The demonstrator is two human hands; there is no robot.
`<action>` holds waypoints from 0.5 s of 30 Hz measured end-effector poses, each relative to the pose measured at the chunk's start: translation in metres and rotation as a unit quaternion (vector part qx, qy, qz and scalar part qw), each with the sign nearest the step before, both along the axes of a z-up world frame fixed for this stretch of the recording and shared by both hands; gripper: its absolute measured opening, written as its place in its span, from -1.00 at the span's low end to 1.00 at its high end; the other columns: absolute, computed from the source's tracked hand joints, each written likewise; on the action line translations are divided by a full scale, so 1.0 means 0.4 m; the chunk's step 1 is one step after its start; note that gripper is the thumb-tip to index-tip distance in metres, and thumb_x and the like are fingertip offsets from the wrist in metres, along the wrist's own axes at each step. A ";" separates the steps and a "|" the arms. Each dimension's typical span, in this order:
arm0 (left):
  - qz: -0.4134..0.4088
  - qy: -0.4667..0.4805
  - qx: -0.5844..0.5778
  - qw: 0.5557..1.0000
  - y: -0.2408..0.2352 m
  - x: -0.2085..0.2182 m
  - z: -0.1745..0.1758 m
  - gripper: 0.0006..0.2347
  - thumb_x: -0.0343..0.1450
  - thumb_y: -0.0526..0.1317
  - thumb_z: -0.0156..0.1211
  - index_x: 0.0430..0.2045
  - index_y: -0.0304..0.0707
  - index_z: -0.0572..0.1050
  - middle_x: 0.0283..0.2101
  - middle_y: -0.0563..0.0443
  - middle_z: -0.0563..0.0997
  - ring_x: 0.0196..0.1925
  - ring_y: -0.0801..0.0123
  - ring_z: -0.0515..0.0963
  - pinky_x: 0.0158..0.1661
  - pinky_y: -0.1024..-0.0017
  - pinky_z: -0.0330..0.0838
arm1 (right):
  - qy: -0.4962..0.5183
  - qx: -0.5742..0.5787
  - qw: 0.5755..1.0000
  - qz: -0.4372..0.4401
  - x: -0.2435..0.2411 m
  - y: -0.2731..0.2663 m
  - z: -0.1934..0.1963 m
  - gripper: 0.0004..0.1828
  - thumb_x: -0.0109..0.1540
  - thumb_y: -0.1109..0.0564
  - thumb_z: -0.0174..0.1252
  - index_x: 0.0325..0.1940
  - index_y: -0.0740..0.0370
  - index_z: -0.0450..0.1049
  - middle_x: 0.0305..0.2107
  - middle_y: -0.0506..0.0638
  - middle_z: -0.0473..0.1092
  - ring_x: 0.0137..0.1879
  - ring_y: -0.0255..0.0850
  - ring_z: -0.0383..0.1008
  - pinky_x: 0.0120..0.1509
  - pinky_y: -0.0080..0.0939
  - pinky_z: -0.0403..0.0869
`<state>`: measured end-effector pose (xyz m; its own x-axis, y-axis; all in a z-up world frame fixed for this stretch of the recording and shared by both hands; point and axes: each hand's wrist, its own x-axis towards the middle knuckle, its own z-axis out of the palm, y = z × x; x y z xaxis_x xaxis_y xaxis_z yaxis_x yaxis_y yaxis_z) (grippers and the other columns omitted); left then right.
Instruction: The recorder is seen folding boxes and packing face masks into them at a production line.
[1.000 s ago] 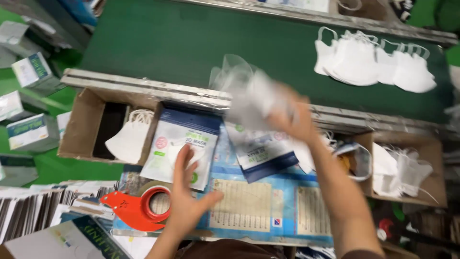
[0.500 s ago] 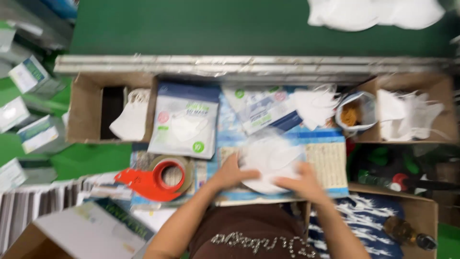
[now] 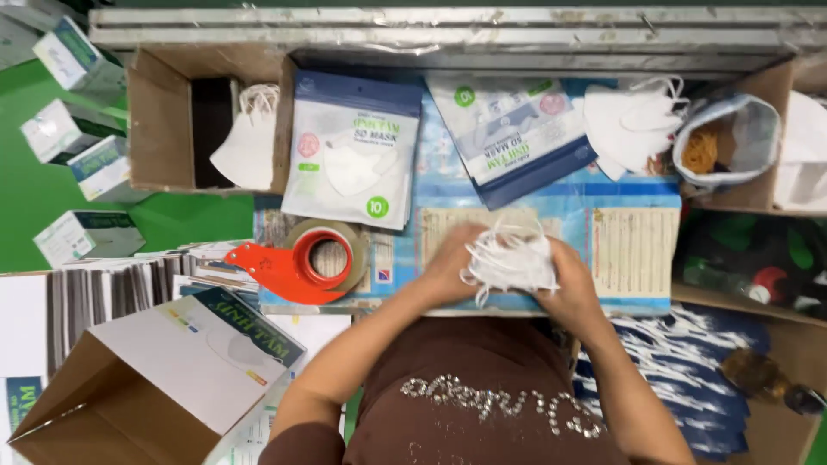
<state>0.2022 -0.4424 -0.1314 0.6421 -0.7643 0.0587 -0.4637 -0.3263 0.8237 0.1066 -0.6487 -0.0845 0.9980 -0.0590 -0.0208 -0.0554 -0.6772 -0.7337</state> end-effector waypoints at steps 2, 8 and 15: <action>0.022 0.026 -0.122 0.992 -0.003 -0.041 -0.017 -0.56 0.29 -0.08 0.43 0.01 -0.22 0.53 0.07 -0.16 0.56 0.14 -0.06 0.50 0.17 0.10 0.35 | -0.035 0.020 0.999 0.006 0.001 -0.011 -0.043 -0.33 0.04 0.15 0.40 0.22 0.29 0.41 0.05 0.20 0.47 0.17 0.13 0.46 0.26 0.00 0.40; -0.041 -0.058 -0.123 0.990 -0.003 -0.058 0.047 -0.63 0.32 -0.22 0.31 0.02 -0.22 0.52 0.10 -0.10 0.56 0.16 0.02 0.50 0.11 0.15 0.39 | 0.052 0.151 0.986 -0.043 0.001 -0.020 -0.016 -0.30 0.11 0.13 0.35 0.32 0.24 0.36 -0.03 0.15 0.55 0.07 -0.03 0.57 0.15 -0.12 0.50; -0.056 -0.250 -0.094 0.962 -0.090 0.060 0.174 -0.68 0.22 -0.25 0.24 -0.14 -0.27 0.53 0.07 -0.24 0.55 0.12 -0.06 0.49 0.00 0.16 0.37 | 0.053 0.067 0.996 0.023 -0.003 -0.122 -0.043 -0.26 0.07 0.11 0.34 0.32 0.31 0.35 -0.11 0.10 0.58 -0.06 -0.14 0.65 0.08 -0.18 0.56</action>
